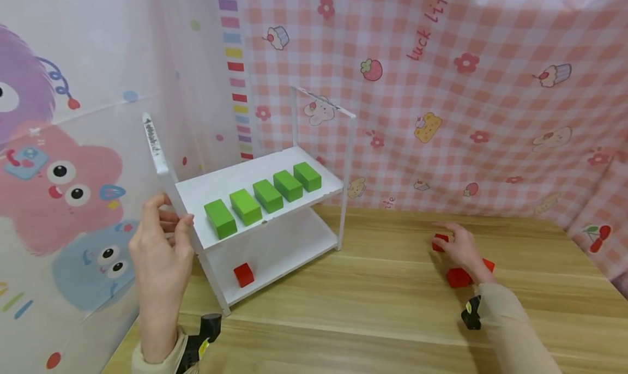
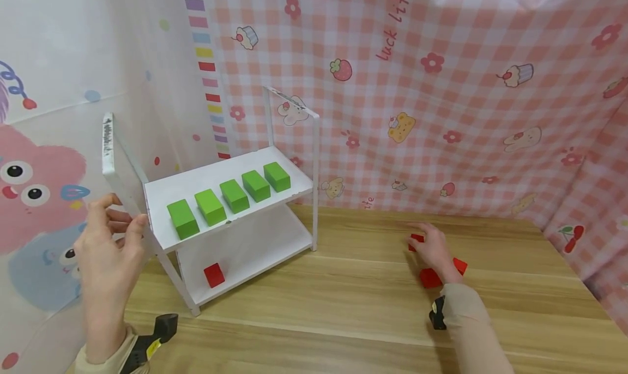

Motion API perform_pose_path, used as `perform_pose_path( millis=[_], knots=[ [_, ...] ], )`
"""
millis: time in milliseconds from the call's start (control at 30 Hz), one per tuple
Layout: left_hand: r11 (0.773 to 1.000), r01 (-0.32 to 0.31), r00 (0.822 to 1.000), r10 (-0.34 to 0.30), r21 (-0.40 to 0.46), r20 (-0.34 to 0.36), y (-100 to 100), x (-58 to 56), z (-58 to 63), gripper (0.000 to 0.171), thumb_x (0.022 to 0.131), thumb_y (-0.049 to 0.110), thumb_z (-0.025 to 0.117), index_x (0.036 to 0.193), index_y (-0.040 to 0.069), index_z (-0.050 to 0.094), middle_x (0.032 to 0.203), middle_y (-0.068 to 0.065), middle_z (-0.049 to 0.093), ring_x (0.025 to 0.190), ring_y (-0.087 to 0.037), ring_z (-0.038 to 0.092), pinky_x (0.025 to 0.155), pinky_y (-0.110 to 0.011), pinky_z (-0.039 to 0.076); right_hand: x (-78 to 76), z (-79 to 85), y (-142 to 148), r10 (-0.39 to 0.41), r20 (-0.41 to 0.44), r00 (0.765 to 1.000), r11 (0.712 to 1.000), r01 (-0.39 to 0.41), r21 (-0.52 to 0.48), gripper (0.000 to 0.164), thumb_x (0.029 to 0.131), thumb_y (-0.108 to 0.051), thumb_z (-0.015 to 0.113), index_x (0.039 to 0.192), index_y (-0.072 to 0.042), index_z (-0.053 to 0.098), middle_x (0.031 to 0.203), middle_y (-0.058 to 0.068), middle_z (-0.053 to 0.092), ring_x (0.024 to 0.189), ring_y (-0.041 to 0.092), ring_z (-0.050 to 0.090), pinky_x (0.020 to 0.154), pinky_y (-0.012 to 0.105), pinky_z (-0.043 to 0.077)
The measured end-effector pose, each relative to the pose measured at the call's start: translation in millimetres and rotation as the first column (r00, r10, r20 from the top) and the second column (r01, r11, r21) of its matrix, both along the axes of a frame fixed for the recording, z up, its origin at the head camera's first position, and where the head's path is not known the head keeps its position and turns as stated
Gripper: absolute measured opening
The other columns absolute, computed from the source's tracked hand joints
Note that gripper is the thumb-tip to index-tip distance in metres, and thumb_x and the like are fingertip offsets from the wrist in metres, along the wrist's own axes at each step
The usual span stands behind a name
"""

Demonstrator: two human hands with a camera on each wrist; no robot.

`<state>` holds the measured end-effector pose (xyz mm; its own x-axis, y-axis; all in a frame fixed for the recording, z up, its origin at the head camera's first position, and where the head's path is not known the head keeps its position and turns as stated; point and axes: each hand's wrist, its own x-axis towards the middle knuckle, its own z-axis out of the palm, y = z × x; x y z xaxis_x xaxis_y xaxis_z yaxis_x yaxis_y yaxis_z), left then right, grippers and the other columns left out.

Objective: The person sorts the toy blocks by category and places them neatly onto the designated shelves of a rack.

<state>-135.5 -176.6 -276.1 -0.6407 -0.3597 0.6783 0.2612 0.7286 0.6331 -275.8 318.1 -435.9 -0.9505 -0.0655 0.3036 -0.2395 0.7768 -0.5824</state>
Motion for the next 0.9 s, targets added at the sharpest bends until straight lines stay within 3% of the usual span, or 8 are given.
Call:
perform_pose_path(
  millis=[100,200,433,700,900],
  knots=[
    [1.0,-0.001,1.0,0.001,-0.002,-0.001,0,0.5,0.6,0.031,0.09,-0.001,0.059,0.118,-0.006,0.048,0.09,-0.024,0.058,0.08,-0.035,0.06,0.065,0.008,0.029,-1.3,-1.6,7,-0.028,0.11,0.993,1.0,0.026,0.014,0.045,0.087,-0.004,0.063,0.13,0.004,0.052,0.131,0.033,0.049,0.122,0.05,0.043,0.098,0.063,0.038],
    [1.0,-0.001,1.0,0.001,-0.005,0.002,0,0.9,0.8,0.031,0.09,0.0,0.058,0.118,-0.006,0.048,0.09,-0.024,0.059,0.08,-0.035,0.061,0.065,0.008,0.029,-2.3,-6.4,11,-0.055,0.157,0.986,0.998,0.05,0.033,0.051,0.085,-0.004,0.065,0.131,0.006,0.048,0.128,0.035,0.051,0.116,0.052,0.048,0.094,0.061,0.043],
    [1.0,0.0,1.0,0.0,-0.009,0.005,0,0.9,0.7,0.031,0.09,0.001,0.058,0.119,-0.005,0.048,0.09,-0.024,0.059,0.08,-0.035,0.061,0.066,0.008,0.029,-0.9,-18.1,12,-0.107,0.089,0.99,0.994,0.104,0.038,0.045,0.078,0.002,0.067,0.12,0.011,0.055,0.112,0.035,0.06,0.098,0.046,0.062,0.083,0.054,0.051],
    [1.0,0.006,1.0,-0.006,-0.006,-0.012,0,0.0,0.4,0.031,0.09,0.0,0.058,0.119,-0.005,0.048,0.09,-0.025,0.06,0.081,-0.037,0.061,0.067,0.007,0.03,2.7,-16.1,8,-0.114,0.072,0.991,0.993,0.111,0.04,0.041,0.081,-0.001,0.069,0.118,0.009,0.057,0.111,0.034,0.061,0.097,0.045,0.063,0.083,0.055,0.052],
    [1.0,0.009,1.0,-0.009,0.004,-0.012,0,-0.8,-0.1,0.032,0.09,0.001,0.059,0.12,-0.005,0.049,0.091,-0.025,0.06,0.082,-0.039,0.061,0.067,0.007,0.03,3.3,-16.2,3,-0.103,0.006,0.995,0.995,0.103,0.009,0.036,0.081,-0.001,0.069,0.115,0.008,0.061,0.107,0.032,0.065,0.095,0.043,0.065,0.081,0.052,0.054]
  ],
)
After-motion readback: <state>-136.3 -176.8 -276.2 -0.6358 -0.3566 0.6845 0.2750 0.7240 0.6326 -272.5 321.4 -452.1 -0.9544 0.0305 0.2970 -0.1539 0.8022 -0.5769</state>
